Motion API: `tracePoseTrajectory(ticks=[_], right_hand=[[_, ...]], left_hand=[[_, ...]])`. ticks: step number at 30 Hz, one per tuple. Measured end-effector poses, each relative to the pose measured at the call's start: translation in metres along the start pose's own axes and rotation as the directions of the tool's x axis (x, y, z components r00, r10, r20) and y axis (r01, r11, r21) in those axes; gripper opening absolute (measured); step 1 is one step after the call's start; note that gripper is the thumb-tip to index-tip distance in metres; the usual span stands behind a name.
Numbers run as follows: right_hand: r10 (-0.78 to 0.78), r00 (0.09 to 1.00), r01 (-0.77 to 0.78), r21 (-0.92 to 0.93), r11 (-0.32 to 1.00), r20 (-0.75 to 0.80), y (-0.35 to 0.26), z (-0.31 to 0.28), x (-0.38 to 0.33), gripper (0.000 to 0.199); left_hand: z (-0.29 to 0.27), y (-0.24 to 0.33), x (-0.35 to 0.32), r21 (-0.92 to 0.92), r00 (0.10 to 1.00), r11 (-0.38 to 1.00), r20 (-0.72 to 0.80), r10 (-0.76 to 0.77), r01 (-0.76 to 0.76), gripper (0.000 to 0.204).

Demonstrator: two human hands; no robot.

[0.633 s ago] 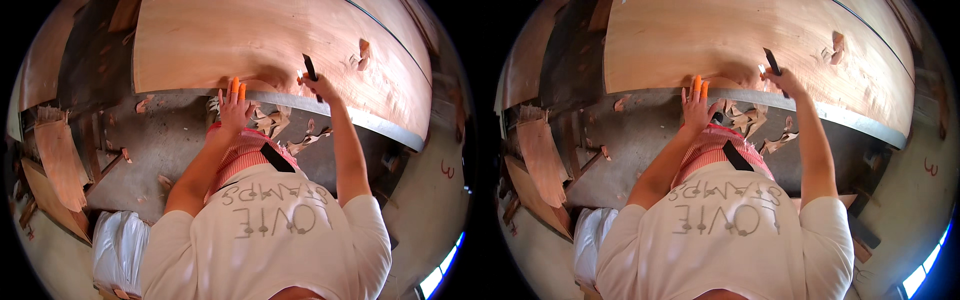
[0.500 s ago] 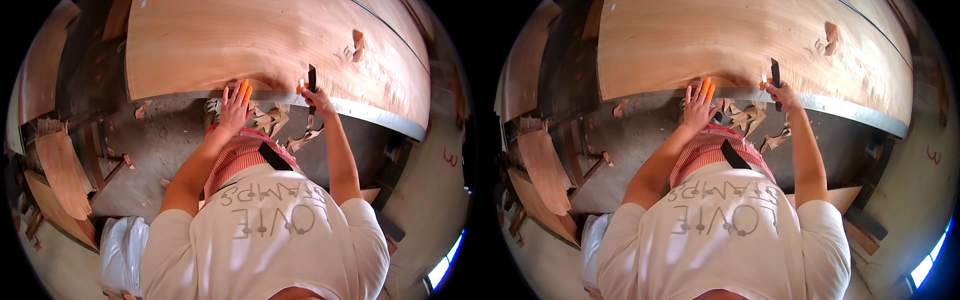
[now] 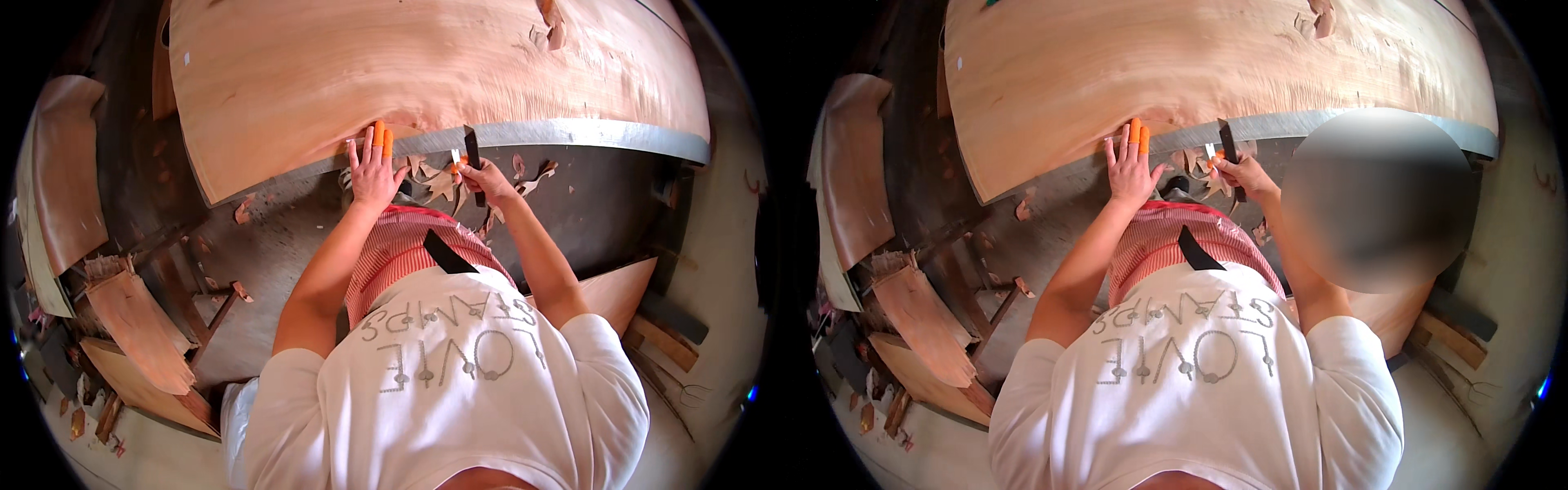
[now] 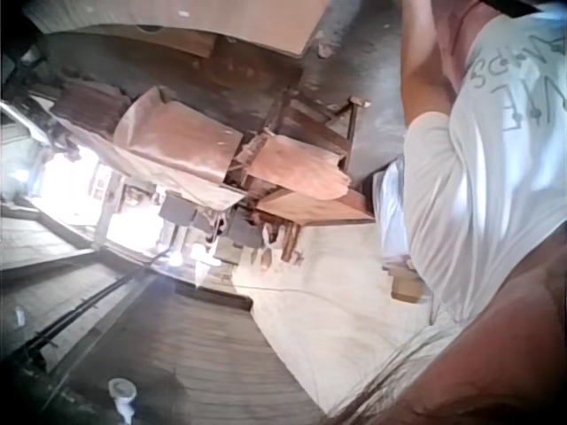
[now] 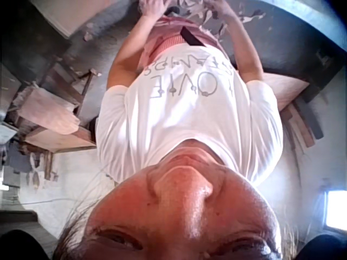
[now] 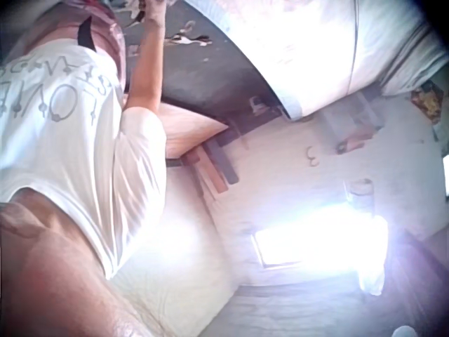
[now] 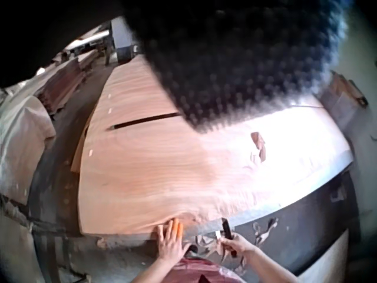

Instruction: The person patches imperfections in wood veneer sheets by using a knife to cut out damaged sections and applying small pieces of tape to hold the repair material in place.

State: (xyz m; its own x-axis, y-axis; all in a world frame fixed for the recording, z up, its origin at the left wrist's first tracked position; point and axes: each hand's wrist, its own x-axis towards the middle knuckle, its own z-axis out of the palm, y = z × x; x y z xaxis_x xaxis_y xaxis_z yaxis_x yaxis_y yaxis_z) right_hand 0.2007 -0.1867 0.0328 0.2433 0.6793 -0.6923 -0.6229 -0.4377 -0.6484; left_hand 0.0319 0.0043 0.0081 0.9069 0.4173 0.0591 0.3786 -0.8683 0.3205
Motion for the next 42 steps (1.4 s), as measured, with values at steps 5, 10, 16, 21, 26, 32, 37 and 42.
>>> tracePoseTrajectory(ticks=[5, 10, 16, 21, 26, 32, 37, 42], right_hand=[[-0.038, 0.996, 0.017, -0.25, 0.968, -0.079, 0.005, 0.02, 0.02, 0.021], [-0.209, 0.974, 0.16, -0.398, 0.903, -0.082, -0.015, 0.063, 0.048, 0.02], [-0.248, 0.929, 0.113, -0.427, 0.897, -0.276, -0.027, 0.087, 0.101, 0.023], [-0.193, 0.919, 0.009, -0.471, 0.882, -0.344, -0.038, 0.1, 0.096, 0.021], [-0.162, 0.935, 0.02, -0.407, 0.913, -0.316, -0.038, 0.094, 0.096, 0.021], [-0.095, 0.964, -0.045, -0.502, 0.864, -0.249, -0.032, 0.077, 0.073, 0.024], [-0.283, 0.957, 0.061, -0.91, 0.409, -0.063, -0.065, 0.036, 0.085, 0.017], [-0.086, 0.979, 0.203, -0.831, 0.518, 0.185, -0.126, 0.004, 0.077, 0.014]], left_hand=[[0.004, -0.004, 0.001, 0.014, 1.0, 1.0, -0.001, -0.009, 0.009, 0.079], [0.006, 0.002, 0.001, -0.002, 0.998, 0.999, -0.024, -0.051, 0.051, 0.077], [0.003, 0.0, 0.007, -0.044, 0.997, 0.998, -0.063, -0.044, 0.041, 0.061], [-0.002, -0.022, 0.01, 0.003, 0.989, 0.996, -0.115, 0.09, -0.09, 0.055], [-0.007, -0.029, 0.022, 0.049, 0.98, 0.979, 0.053, 0.194, -0.197, 0.048], [-0.005, -0.024, 0.02, 0.332, 0.967, 0.916, 0.189, 0.169, -0.225, 0.047], [-0.014, -0.01, 0.029, 0.417, 0.95, 0.876, 0.283, 0.129, -0.243, 0.064], [-0.008, -0.009, 0.026, 0.382, 0.977, 0.909, 0.189, 0.1, -0.167, 0.073]])
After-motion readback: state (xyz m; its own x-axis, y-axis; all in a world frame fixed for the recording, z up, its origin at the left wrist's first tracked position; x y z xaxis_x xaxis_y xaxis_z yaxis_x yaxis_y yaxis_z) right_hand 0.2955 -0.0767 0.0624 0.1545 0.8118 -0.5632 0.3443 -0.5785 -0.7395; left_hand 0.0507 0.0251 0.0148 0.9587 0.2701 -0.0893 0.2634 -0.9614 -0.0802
